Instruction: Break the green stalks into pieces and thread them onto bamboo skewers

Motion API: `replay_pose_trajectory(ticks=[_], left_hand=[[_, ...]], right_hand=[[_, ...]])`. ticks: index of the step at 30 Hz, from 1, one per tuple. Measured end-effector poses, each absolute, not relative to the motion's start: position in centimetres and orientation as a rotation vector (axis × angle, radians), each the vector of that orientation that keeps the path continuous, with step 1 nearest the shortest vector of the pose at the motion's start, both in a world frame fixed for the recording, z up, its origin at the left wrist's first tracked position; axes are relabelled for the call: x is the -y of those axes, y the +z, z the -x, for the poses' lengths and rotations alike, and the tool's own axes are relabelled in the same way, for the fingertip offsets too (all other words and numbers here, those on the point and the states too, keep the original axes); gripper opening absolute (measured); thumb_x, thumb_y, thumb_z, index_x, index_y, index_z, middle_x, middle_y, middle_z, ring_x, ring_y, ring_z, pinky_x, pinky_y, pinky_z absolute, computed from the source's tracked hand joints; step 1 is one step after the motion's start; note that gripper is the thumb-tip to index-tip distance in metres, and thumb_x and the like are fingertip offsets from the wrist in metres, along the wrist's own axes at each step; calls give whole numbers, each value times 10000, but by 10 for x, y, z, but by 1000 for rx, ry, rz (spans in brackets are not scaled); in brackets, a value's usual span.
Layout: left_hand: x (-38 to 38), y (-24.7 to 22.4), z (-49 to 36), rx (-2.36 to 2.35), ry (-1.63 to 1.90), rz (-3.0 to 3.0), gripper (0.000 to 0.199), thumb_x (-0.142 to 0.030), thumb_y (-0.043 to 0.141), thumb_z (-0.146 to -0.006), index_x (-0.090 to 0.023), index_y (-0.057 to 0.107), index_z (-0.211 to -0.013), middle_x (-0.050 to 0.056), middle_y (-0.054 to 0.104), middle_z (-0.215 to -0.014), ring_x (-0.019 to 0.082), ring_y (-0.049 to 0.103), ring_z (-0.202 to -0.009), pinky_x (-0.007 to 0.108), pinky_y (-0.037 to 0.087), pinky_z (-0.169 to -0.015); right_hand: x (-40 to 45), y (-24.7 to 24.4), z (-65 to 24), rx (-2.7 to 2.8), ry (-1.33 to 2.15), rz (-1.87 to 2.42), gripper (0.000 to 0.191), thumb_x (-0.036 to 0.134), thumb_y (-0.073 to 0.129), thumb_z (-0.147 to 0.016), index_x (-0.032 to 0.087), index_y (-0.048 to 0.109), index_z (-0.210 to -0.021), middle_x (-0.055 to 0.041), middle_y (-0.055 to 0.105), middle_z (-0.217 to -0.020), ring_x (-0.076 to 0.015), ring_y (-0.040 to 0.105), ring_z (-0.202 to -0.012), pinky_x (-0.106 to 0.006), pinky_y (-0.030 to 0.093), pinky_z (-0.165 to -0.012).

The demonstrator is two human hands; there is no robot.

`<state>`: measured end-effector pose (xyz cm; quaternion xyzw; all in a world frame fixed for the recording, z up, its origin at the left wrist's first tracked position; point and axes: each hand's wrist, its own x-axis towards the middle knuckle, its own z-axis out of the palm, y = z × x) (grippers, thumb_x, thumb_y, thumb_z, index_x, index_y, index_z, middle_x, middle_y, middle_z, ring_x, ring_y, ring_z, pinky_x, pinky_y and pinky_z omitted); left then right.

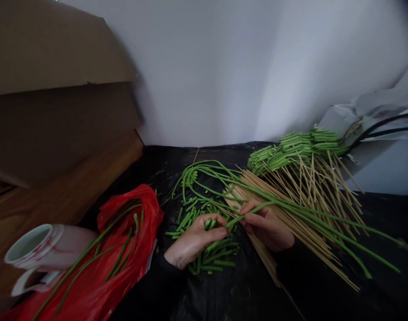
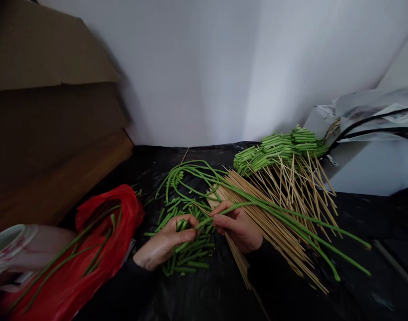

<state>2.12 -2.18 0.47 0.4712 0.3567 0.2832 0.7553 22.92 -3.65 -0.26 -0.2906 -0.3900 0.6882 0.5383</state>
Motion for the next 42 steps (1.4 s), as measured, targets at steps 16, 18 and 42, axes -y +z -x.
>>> replay_pose_trajectory(ticks=[16, 18, 42], left_hand=[[20, 9, -30, -474, 886, -511, 214, -202, 683, -823, -147, 494, -739, -49, 431, -613, 25, 361, -465, 150, 293, -448], [20, 12, -29, -433, 878, -450, 201, -177, 653, -822, -145, 482, -720, -54, 407, -585, 25, 354, -452, 147, 292, -441], [24, 13, -21, -673, 356, -1031, 253, -349, 754, -764, -158, 589, -788, -32, 552, -604, 46, 381, -455, 190, 201, -409]], right_hand=[[40, -9, -217, 961, 1649, 814, 230, 306, 868, -641, 194, 739, -794, -32, 731, -686, -108, 574, -536, -225, 398, -489], [40, -9, -218, 965, 1666, 798, 207, 288, 862, -645, 196, 737, -782, -27, 724, -682, -107, 565, -534, -227, 396, -492], [39, -4, -227, 926, 1779, 658, 244, 385, 778, -764, 181, 647, -775, 30, 582, -583, -85, 491, -509, -219, 350, -501]])
